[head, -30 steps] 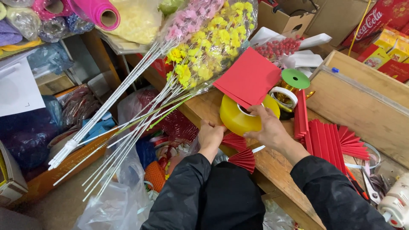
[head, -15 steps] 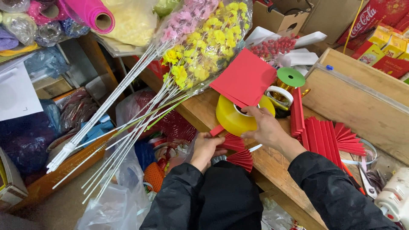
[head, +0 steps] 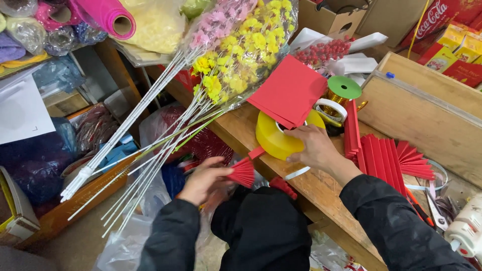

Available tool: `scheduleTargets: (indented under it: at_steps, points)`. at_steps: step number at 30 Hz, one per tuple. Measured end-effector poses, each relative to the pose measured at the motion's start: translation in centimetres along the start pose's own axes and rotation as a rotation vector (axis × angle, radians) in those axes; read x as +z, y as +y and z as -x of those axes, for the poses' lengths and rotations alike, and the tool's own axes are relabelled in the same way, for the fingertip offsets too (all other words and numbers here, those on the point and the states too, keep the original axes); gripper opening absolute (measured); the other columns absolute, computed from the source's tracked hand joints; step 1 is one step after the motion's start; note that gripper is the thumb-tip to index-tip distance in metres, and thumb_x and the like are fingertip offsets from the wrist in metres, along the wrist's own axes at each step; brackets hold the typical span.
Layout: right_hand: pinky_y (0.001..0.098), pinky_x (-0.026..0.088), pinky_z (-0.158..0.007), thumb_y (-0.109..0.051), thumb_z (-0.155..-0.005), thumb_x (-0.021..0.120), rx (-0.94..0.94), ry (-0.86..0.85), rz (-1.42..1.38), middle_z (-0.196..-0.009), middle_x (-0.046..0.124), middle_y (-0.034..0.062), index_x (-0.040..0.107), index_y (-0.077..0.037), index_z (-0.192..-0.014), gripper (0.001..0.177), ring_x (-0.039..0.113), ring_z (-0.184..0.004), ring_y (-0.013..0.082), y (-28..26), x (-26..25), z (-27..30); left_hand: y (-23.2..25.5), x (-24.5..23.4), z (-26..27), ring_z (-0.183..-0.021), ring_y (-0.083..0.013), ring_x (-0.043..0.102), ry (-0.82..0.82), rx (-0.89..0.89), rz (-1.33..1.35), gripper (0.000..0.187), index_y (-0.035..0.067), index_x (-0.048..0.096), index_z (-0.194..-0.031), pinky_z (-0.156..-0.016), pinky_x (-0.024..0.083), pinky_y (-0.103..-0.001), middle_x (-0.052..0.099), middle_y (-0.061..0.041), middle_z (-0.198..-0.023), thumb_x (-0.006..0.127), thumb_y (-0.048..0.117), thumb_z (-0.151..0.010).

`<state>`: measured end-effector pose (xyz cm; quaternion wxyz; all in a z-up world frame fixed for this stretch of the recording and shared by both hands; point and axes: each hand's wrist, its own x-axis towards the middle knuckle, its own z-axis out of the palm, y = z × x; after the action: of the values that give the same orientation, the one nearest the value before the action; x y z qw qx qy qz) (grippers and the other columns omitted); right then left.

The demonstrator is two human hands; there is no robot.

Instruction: Folding red paper strips into accordion-style fans and applying glue for decorations.

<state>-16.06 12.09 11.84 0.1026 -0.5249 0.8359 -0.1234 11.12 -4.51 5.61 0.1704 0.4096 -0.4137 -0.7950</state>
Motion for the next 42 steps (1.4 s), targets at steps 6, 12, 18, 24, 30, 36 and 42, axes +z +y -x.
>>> scheduleTargets:
  at_steps: [6, 12, 18, 24, 30, 36, 42]
  points:
    - [0.0592, 0.036, -0.116, -0.027, -0.079, 0.085, -0.150, 0.182, 0.080, -0.146, 0.058, 0.0143, 0.057, -0.019, -0.151, 0.078, 0.049, -0.140, 0.0384, 0.8, 1.9, 3.1, 1.3, -5.5, 4.3, -0.111, -0.0347, 0.064, 0.074, 0.008, 0.218, 0.054, -0.001, 0.059, -0.138, -0.097, 0.058, -0.047, 0.061, -0.023, -0.129, 0.073, 0.002, -0.086]
    - [0.0495, 0.058, -0.083, -0.027, -0.087, 0.074, -0.353, 0.138, 0.029, -0.133, 0.065, 0.0088, 0.059, -0.023, -0.146, 0.060, 0.070, -0.106, 0.0331, -3.0, 2.6, 8.3, -1.9, -8.8, 5.0, -0.114, -0.0313, 0.067, 0.093, 0.047, 0.334, 0.038, 0.002, 0.061, -0.130, -0.094, 0.057, -0.040, 0.069, -0.019, -0.128, 0.066, 0.002, -0.092]
    - [0.0466, 0.055, -0.076, -0.036, -0.095, 0.071, -0.295, -0.063, 0.051, -0.116, 0.063, 0.0052, 0.060, -0.027, -0.133, 0.041, 0.069, -0.097, 0.0297, -2.5, 5.9, 4.9, -3.0, -5.4, 5.8, -0.112, -0.0375, 0.069, -0.084, 0.153, 0.590, 0.039, -0.005, 0.064, -0.128, -0.101, 0.057, -0.045, 0.070, -0.024, -0.126, 0.063, -0.009, -0.090]
    - [0.0309, 0.056, -0.087, -0.021, -0.089, 0.078, 0.067, 0.375, -0.420, -0.104, 0.081, 0.0027, 0.083, -0.015, -0.108, 0.021, 0.072, -0.095, 0.0162, -1.9, 1.4, 10.7, -0.2, 0.1, 10.7, -0.107, -0.0452, 0.072, -0.275, 0.197, 0.617, 0.034, -0.006, 0.065, -0.119, -0.099, 0.060, -0.053, 0.073, -0.029, -0.118, 0.069, -0.011, -0.086]
    - [0.0398, 0.051, -0.101, -0.030, -0.085, 0.076, 0.280, 0.633, -0.493, -0.123, 0.071, 0.0187, 0.068, -0.005, -0.140, 0.061, 0.066, -0.113, 0.0292, -3.4, -3.0, 19.3, -0.8, 8.3, 14.0, -0.084, -0.0275, 0.074, -0.228, 0.226, 0.245, 0.041, -0.003, 0.070, -0.114, -0.067, 0.061, -0.038, 0.080, -0.022, -0.101, 0.084, -0.008, -0.076]
    - [0.0401, 0.063, -0.068, -0.004, -0.089, 0.073, 0.189, 0.627, -1.376, -0.088, 0.075, 0.0217, 0.068, 0.008, -0.130, 0.044, 0.069, -0.071, 0.0280, -8.9, -2.3, 22.8, -2.7, 13.0, 17.8, -0.086, -0.0227, 0.074, -0.367, 0.254, 0.056, 0.037, -0.003, 0.077, -0.111, -0.075, 0.064, -0.037, 0.081, -0.017, -0.098, 0.087, -0.003, -0.076]
    - [0.0440, 0.063, -0.071, -0.002, -0.094, 0.070, 0.162, 0.690, -1.635, -0.093, 0.076, 0.0213, 0.067, 0.002, -0.111, 0.018, 0.072, -0.078, 0.0305, -8.0, -0.3, 24.3, -6.1, 12.9, 17.0, -0.093, -0.0314, 0.077, -0.406, 0.158, 0.281, 0.026, -0.005, 0.074, -0.111, -0.091, 0.067, -0.045, 0.074, -0.016, -0.099, 0.079, -0.002, -0.086]
